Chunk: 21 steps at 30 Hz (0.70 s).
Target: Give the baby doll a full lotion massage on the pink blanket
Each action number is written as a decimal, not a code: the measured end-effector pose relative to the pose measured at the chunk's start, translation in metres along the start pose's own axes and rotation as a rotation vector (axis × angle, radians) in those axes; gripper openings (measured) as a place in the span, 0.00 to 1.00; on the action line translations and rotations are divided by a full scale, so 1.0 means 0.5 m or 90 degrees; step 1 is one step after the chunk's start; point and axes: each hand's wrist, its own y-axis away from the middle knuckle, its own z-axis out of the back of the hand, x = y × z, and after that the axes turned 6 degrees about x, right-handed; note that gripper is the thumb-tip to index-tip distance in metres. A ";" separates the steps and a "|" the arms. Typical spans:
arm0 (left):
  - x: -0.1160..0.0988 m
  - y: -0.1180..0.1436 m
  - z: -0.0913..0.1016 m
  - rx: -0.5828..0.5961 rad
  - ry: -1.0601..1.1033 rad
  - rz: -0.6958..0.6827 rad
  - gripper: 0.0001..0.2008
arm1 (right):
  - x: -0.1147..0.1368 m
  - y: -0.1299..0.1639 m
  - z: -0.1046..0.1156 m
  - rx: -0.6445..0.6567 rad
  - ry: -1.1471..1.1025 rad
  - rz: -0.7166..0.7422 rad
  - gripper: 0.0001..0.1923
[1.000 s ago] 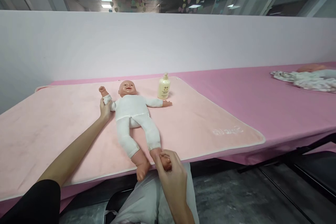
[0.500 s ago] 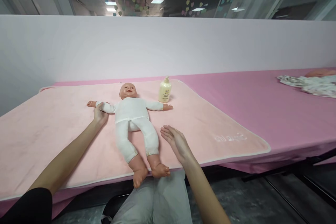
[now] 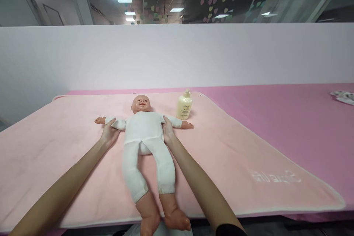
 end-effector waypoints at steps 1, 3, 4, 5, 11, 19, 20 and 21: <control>0.000 0.001 0.001 -0.002 -0.009 -0.001 0.09 | -0.001 -0.012 0.001 0.007 -0.009 0.019 0.19; -0.001 0.002 0.006 -0.012 -0.021 -0.019 0.11 | -0.003 -0.026 0.007 0.006 -0.033 0.068 0.16; -0.002 0.003 0.010 -0.024 -0.023 -0.033 0.11 | -0.004 -0.029 0.011 0.002 -0.051 0.090 0.14; -0.003 0.005 0.014 -0.037 -0.022 -0.046 0.11 | -0.003 -0.030 0.016 -0.006 -0.075 0.108 0.12; -0.029 0.028 0.041 -0.108 0.009 -0.047 0.09 | 0.025 -0.006 0.068 -0.108 -0.212 0.175 0.07; -0.077 0.042 0.080 -0.109 -0.181 -0.084 0.11 | 0.084 0.045 0.158 -0.176 -0.169 0.237 0.07; -0.081 0.039 0.087 -0.108 -0.200 -0.094 0.12 | 0.091 0.047 0.163 -0.198 -0.164 0.235 0.06; -0.083 0.036 0.094 -0.118 -0.217 -0.108 0.13 | 0.097 0.048 0.166 -0.217 -0.160 0.230 0.05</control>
